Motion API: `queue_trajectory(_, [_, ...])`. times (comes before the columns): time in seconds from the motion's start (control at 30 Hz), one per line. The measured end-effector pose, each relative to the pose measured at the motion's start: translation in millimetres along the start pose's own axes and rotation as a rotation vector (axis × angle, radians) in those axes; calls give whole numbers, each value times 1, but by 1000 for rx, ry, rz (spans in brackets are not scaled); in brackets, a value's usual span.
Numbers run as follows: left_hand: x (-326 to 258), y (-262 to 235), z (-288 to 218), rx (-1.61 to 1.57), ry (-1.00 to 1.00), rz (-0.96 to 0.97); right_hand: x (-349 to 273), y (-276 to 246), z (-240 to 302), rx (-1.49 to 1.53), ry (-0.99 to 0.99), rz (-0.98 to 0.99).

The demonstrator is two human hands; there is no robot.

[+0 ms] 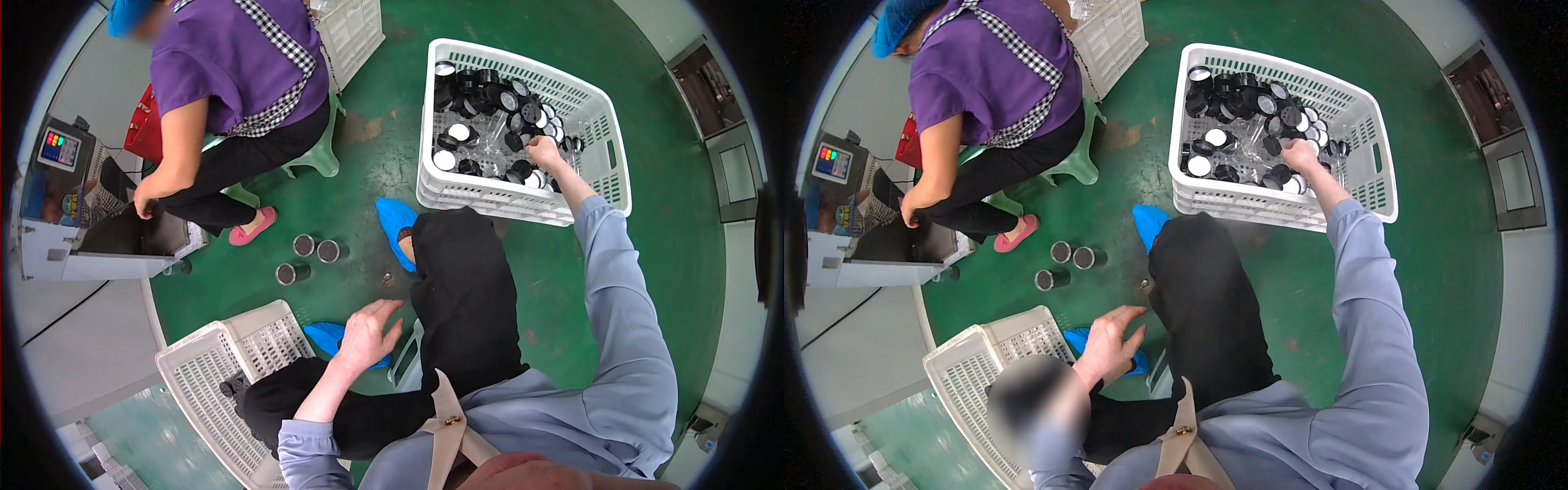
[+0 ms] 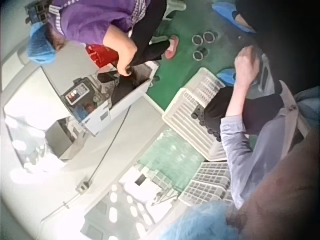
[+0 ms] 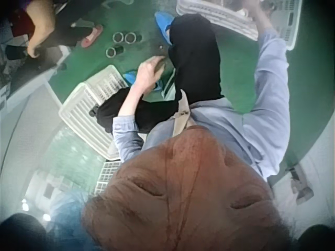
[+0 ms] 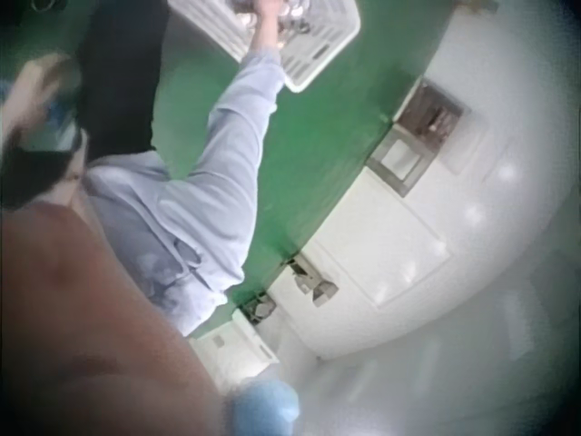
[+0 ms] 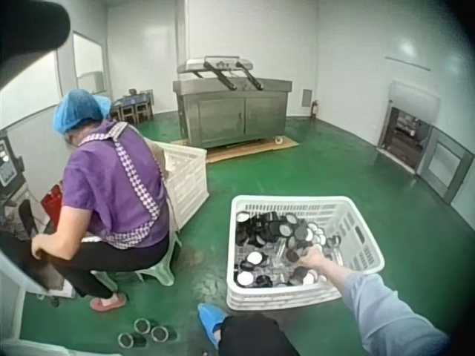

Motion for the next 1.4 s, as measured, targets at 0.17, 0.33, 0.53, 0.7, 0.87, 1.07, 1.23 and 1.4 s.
queue_trajectory(0.17, [-11,21,36,20,-151,119,-5,34,69,21,-161,-106])
queue_trajectory(0.33, [-1,25,52,9,-210,117,-33,71,178,-250,-464,-3])
queue_trajectory(0.53, [-5,37,85,-4,-291,104,-28,139,208,-463,-641,172])
queue_trajectory(0.7, [-11,57,165,9,-517,-32,-26,110,197,-346,-574,89])
queue_trajectory(0.87, [-24,85,283,-144,-939,-489,-38,28,179,395,-631,-43])
queue_trajectory(1.07, [-38,84,319,-175,-986,-961,-206,-26,195,1145,-121,574])
queue_trajectory(1.23, [-13,78,321,-171,-892,-999,-287,-10,185,873,-219,653])
queue_trajectory(1.4, [-5,72,323,-154,-851,-1051,-307,-5,188,704,-349,503])
Point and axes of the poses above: each hand's wrist, its own x-axis towards the middle knuckle, its own y-axis out of the palm, z = x × y, the point moved 8 cm from there along x, towards the middle knuckle, and after that the axes turned 3 degrees about y, right-handed, at the moved point
